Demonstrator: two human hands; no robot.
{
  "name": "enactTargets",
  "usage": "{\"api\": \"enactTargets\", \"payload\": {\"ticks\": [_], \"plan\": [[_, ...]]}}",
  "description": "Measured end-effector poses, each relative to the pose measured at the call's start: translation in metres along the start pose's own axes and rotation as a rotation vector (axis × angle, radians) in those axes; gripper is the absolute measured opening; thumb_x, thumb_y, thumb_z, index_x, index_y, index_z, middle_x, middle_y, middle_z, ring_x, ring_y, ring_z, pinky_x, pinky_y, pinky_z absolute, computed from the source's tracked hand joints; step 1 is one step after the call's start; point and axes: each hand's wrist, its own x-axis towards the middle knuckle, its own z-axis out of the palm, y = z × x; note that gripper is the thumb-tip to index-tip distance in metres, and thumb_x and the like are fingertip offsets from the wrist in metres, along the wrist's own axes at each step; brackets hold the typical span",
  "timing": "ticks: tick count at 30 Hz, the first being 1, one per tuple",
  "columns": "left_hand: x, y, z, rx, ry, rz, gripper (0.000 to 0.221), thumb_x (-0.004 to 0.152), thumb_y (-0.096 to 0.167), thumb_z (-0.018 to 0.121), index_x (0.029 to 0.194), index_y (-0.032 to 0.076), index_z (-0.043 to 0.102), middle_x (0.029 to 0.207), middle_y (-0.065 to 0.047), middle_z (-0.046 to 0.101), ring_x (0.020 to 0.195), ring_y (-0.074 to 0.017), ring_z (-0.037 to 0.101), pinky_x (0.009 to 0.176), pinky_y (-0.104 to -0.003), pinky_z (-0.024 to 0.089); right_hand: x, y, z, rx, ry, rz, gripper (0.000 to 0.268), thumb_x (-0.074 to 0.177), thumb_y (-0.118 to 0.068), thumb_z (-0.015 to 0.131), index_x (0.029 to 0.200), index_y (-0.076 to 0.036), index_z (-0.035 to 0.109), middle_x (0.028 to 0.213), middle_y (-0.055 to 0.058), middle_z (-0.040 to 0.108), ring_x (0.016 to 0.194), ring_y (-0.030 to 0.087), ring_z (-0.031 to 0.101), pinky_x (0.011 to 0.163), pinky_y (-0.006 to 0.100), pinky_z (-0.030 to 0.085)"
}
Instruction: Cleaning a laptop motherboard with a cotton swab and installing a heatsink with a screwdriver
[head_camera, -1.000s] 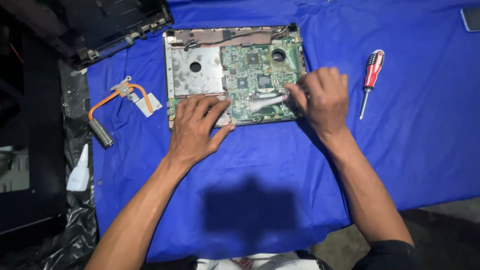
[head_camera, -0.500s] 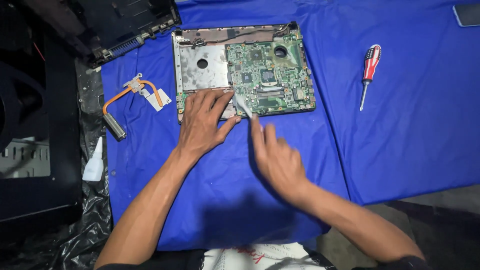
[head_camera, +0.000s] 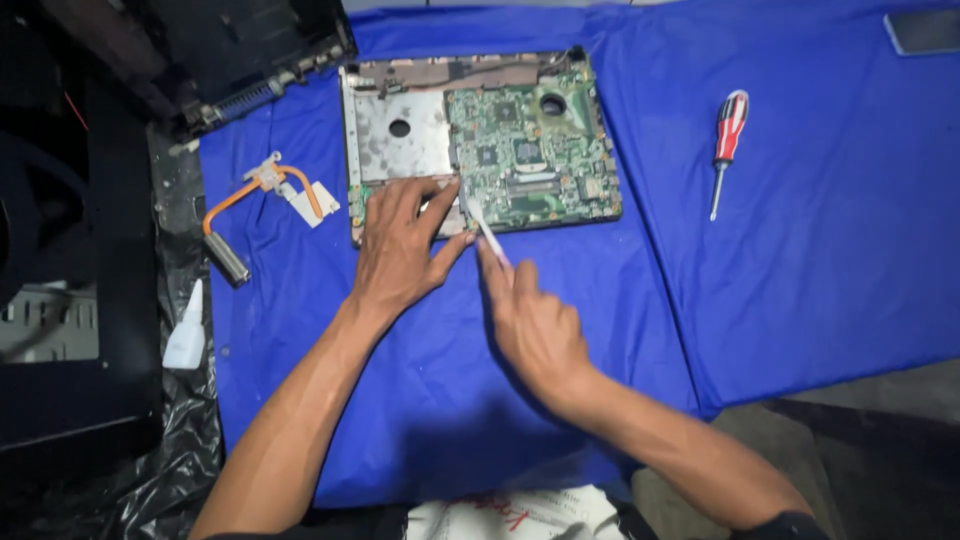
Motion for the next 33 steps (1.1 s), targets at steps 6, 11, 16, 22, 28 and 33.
{"api": "enactTargets", "payload": {"ticks": [6,11,16,22,28,33], "plan": [[0.0,0.0,0.0,-0.004,-0.03,-0.021,0.055,0.091,0.041,0.078,0.135,0.01,0.065,0.115,-0.009,0.06,0.118,-0.0304,0.057,0.104,-0.049,0.04,0.029,0.033,0.025,0.254,-0.274,0.093,0.053,0.103,-0.016,0.04,0.152,-0.036,0.049,0.092,0.005,0.062,0.069,0.038,0.077,0.057,0.05,0.063],[0.0,0.001,-0.001,-0.007,-0.045,-0.033,0.056,0.09,0.04,0.079,0.136,0.01,0.065,0.115,-0.009,0.059,0.119,-0.0308,0.057,0.105,-0.049,0.04,0.037,0.034,0.01,0.397,-0.461,0.04,0.055,0.102,-0.016,0.037,0.15,-0.04,0.049,0.097,0.008,0.066,0.078,0.043,0.077,0.063,0.056,0.063],[0.001,0.0,-0.002,-0.017,-0.055,-0.038,0.057,0.091,0.042,0.078,0.137,0.01,0.064,0.115,-0.009,0.06,0.119,-0.0309,0.057,0.104,-0.049,0.04,0.063,0.052,0.013,0.466,-0.424,0.104,0.052,0.104,-0.016,0.036,0.146,-0.038,0.054,0.101,0.012,0.069,0.083,0.047,0.075,0.073,0.057,0.063],[0.002,0.002,-0.003,-0.021,-0.068,-0.049,0.056,0.091,0.04,0.077,0.137,0.01,0.064,0.114,-0.01,0.06,0.119,-0.0308,0.057,0.103,-0.048,0.04,0.071,0.033,0.01,0.615,-0.411,0.087,0.045,0.103,-0.031,0.043,0.148,-0.029,0.044,0.105,0.015,0.066,0.086,0.051,0.073,0.076,0.061,0.062],[0.002,0.001,-0.003,-0.021,-0.065,-0.047,0.056,0.092,0.04,0.077,0.137,0.011,0.064,0.114,-0.01,0.06,0.119,-0.0305,0.057,0.104,-0.049,0.039,0.083,0.027,-0.002,0.581,-0.443,0.053,0.053,0.096,-0.013,0.046,0.147,-0.013,0.034,0.108,0.021,0.066,0.087,0.058,0.07,0.075,0.066,0.06],[0.001,-0.001,0.0,0.005,-0.066,-0.046,0.056,0.09,0.039,0.078,0.137,0.012,0.064,0.114,-0.008,0.059,0.119,-0.0286,0.057,0.105,-0.048,0.039,0.071,0.016,-0.019,0.574,-0.509,0.026,0.064,0.09,-0.008,0.05,0.153,-0.005,0.036,0.111,0.024,0.066,0.089,0.058,0.07,0.074,0.068,0.059]]}}
